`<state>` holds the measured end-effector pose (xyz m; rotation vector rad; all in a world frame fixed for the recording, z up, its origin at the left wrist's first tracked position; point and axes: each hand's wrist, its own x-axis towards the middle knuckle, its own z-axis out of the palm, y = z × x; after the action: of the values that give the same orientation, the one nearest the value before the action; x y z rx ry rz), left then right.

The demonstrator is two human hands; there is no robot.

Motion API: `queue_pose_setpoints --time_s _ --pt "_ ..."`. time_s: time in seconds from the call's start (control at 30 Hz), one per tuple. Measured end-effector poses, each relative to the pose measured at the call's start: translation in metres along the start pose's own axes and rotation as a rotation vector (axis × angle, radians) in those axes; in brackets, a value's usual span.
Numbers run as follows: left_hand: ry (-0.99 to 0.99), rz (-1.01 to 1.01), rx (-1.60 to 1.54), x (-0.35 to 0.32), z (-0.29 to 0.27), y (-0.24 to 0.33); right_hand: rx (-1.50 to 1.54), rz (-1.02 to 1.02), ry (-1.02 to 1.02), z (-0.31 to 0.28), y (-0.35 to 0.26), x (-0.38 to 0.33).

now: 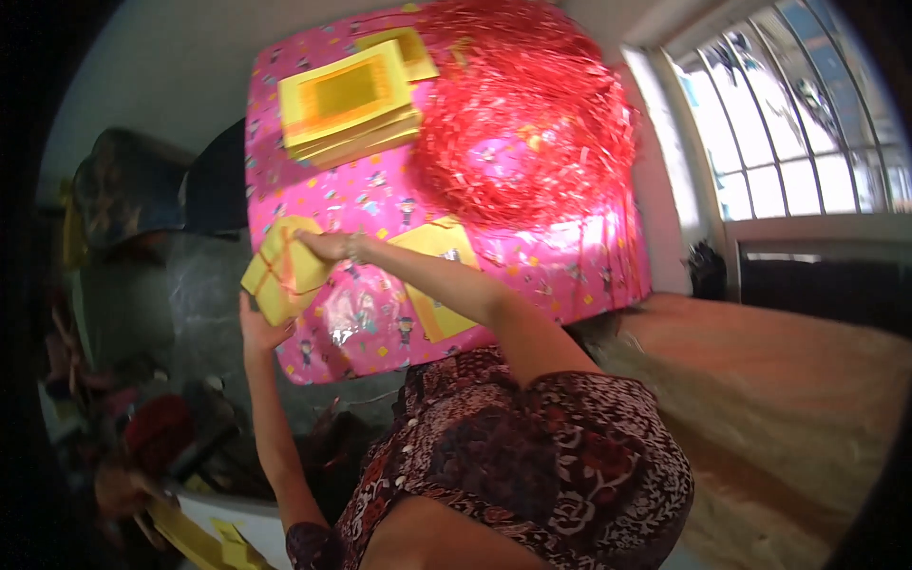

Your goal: Tying bundles of yellow paper stacks with red plastic ribbons.

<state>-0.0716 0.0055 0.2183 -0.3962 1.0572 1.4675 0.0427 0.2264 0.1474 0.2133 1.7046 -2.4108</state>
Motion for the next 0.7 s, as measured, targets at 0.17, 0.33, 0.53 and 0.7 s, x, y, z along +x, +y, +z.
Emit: queue_pose_setpoints --time_s 0.17,0.33,0.53,0.7 --pt "0.36 0.102 0.347 0.029 -0.024 0.003 -0.168 0.209 0.188 0.0 -0.017 -0.009" --pt "0.293 0.558 0.426 0.038 -0.054 -0.029 -0.31 0.077 0.426 -0.006 0.029 -0.032" --pt "0.878 0.934 0.348 0.013 -0.023 -0.097 -0.809 -0.458 1.127 -0.098 0.049 -0.171" --pt "0.853 1.101 0.628 0.039 -0.043 -0.18 -1.055 -0.263 1.276 -0.182 0.053 -0.264"
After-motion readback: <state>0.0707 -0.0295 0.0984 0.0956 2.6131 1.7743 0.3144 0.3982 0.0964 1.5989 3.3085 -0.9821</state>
